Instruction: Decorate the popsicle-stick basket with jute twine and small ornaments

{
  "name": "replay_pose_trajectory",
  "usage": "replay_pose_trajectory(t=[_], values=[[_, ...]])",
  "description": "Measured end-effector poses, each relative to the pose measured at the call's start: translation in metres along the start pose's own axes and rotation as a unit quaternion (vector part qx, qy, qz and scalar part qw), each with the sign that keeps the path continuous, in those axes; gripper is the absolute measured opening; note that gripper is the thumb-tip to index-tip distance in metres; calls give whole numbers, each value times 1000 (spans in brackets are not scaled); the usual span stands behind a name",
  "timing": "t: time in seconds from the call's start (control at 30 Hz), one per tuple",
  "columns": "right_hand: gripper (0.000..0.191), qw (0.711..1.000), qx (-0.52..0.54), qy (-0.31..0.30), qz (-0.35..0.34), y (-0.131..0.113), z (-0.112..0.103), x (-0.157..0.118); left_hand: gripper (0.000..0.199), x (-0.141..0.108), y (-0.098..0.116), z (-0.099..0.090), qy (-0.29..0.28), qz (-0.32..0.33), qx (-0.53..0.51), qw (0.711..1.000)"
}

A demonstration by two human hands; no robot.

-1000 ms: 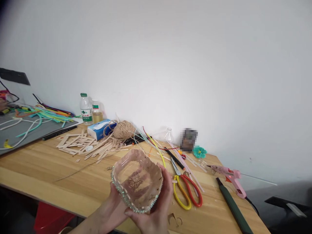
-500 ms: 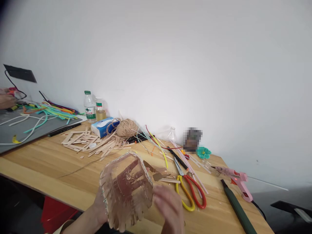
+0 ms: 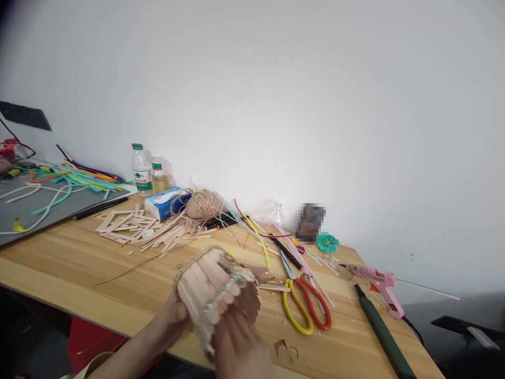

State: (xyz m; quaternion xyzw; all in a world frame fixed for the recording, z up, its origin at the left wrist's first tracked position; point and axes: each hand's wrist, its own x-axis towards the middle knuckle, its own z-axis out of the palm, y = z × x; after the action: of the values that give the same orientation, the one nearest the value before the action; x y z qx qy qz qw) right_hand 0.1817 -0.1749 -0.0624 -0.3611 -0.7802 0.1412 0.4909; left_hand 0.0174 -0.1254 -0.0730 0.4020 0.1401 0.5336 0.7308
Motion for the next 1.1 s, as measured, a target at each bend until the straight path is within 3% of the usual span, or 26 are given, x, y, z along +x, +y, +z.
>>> replay_pose_trajectory(t=[0.07, 0.1, 0.2, 0.27, 0.33, 0.47, 0.63, 0.77, 0.97, 1.1], values=[[44, 985, 148, 9, 92, 10, 0, 3, 91, 0, 3, 3, 31, 50, 114, 992], [48, 962, 229, 22, 145, 13, 2, 6, 94, 0, 5, 5, 53, 84, 198, 975], [44, 834, 474, 54, 277, 18, 9, 17, 91, -3, 9, 13, 94, 175, 438, 877], [42, 779, 545, 56, 306, 22, 12, 22, 90, -7, 12, 18, 84, 197, 517, 829], [40, 764, 558, 57, 317, 26, 14, 22, 93, -11, 14, 20, 63, 196, 531, 822], [35, 782, 531, 63, 321, 29, 11, 13, 103, -17, 17, 19, 31, 182, 476, 860], [40, 802, 496, 66, 326, 28, 0, 11, 115, -20, 26, 16, 22, 127, 459, 879], [42, 824, 471, 72, 306, 36, -10, 21, 112, -23, 29, 16, 5, 103, 498, 861], [46, 869, 418, 73, 254, 47, -15, 27, 99, -22, 23, 10, -29, 186, 548, 815], [51, 904, 350, 101, 224, 43, -19, 24, 81, -21, 33, 12, -57, 213, 524, 822]])
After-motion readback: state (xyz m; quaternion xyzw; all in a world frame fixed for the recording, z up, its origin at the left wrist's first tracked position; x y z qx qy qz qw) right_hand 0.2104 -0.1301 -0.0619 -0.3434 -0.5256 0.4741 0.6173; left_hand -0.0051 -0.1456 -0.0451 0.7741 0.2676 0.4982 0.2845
